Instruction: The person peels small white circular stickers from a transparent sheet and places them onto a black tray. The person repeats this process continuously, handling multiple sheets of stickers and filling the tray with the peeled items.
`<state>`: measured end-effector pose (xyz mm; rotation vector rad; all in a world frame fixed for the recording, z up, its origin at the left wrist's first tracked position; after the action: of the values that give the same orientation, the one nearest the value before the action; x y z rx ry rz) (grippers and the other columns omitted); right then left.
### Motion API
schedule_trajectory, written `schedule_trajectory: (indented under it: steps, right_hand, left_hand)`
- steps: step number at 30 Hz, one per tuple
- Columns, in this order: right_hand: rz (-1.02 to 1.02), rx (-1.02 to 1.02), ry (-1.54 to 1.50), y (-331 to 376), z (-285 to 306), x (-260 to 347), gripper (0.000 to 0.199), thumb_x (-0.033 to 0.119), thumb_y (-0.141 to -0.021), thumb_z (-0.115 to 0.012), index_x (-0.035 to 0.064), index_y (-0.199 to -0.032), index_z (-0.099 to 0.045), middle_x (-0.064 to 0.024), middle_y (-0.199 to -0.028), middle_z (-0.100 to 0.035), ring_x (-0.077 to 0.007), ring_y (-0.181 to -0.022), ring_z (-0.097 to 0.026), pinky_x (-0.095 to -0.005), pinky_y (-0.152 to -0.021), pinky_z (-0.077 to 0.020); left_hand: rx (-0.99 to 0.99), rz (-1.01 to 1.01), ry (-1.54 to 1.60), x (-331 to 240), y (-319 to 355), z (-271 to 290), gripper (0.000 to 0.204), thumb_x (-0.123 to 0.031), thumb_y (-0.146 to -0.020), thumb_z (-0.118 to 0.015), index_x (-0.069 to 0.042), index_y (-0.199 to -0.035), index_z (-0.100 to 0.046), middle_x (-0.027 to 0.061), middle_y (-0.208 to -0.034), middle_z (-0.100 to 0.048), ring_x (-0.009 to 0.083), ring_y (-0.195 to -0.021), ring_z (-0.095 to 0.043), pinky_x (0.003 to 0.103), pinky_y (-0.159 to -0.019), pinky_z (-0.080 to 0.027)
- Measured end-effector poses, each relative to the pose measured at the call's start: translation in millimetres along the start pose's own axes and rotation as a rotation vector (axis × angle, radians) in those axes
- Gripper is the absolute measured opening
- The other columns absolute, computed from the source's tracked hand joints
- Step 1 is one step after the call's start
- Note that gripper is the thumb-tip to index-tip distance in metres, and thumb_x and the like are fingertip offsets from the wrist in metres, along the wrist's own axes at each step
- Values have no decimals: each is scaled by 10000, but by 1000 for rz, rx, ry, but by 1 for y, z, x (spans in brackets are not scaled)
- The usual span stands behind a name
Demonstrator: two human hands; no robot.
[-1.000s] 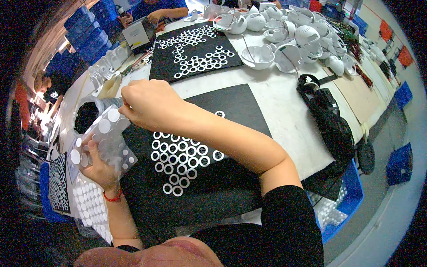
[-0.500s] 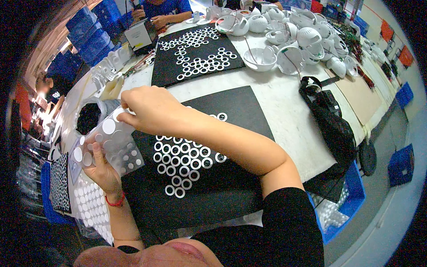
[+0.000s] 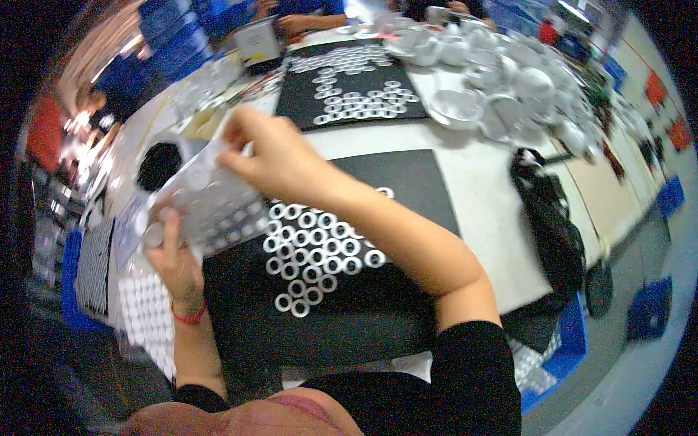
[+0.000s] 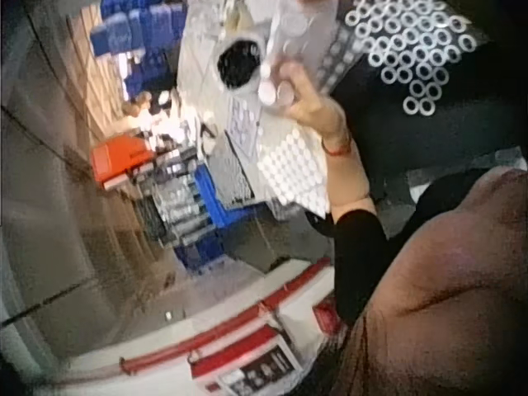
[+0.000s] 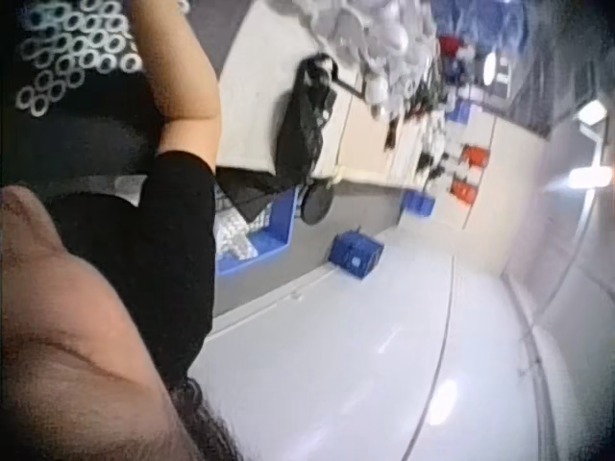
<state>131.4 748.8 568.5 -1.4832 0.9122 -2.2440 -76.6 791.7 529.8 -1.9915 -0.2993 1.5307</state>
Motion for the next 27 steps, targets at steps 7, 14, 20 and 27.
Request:
schedule_trajectory:
  steps: [7,14,20,27]
  right_hand:
    - [-248,22,-77,2,4,0,205,107,-829,-682,5,-932,-537,-57,-825,-607,-107,-754,-589,-243,-610,-470]
    - [-270,9,-97,0,0,-2,197,70,-843,-668,5,-951,-517,-46,-792,-600,-58,-654,-540,-198,-525,-405]
    - [-110,-97,-1,0,5,8,231,55,-835,-670,-5,-996,-515,-24,-753,-587,-21,-551,-425,-192,-481,-344]
    - [232,-158,303,6,5,56,323,30,-775,-694,19,-1057,-535,-139,-1085,-532,-175,-657,-556,-285,-588,-486]
  left_hand:
    - [24,387,452,33,2,-4,373,-290,-937,-492,-18,-1182,-564,99,-1165,-612,219,-1087,-575,366,-948,-434]
    - [145,511,527,23,7,-17,413,-289,-937,-476,11,-1217,-531,118,-1183,-601,232,-1105,-572,369,-977,-427]
    - [222,463,470,17,5,-25,388,-169,-955,-469,15,-1296,-448,142,-1232,-558,238,-1111,-566,368,-964,-449]
    - [161,212,356,1,-1,-21,368,-146,-986,-442,2,-1322,-431,121,-1276,-528,207,-1141,-542,330,-971,-429]
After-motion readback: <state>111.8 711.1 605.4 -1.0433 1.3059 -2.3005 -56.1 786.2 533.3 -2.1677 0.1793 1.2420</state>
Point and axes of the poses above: each hand's wrist, its own y-axis away from the middle knuckle, its own z-axis out of the back of the hand, x = y × z, the point moved 10 cm from there along -y, towards the middle knuckle
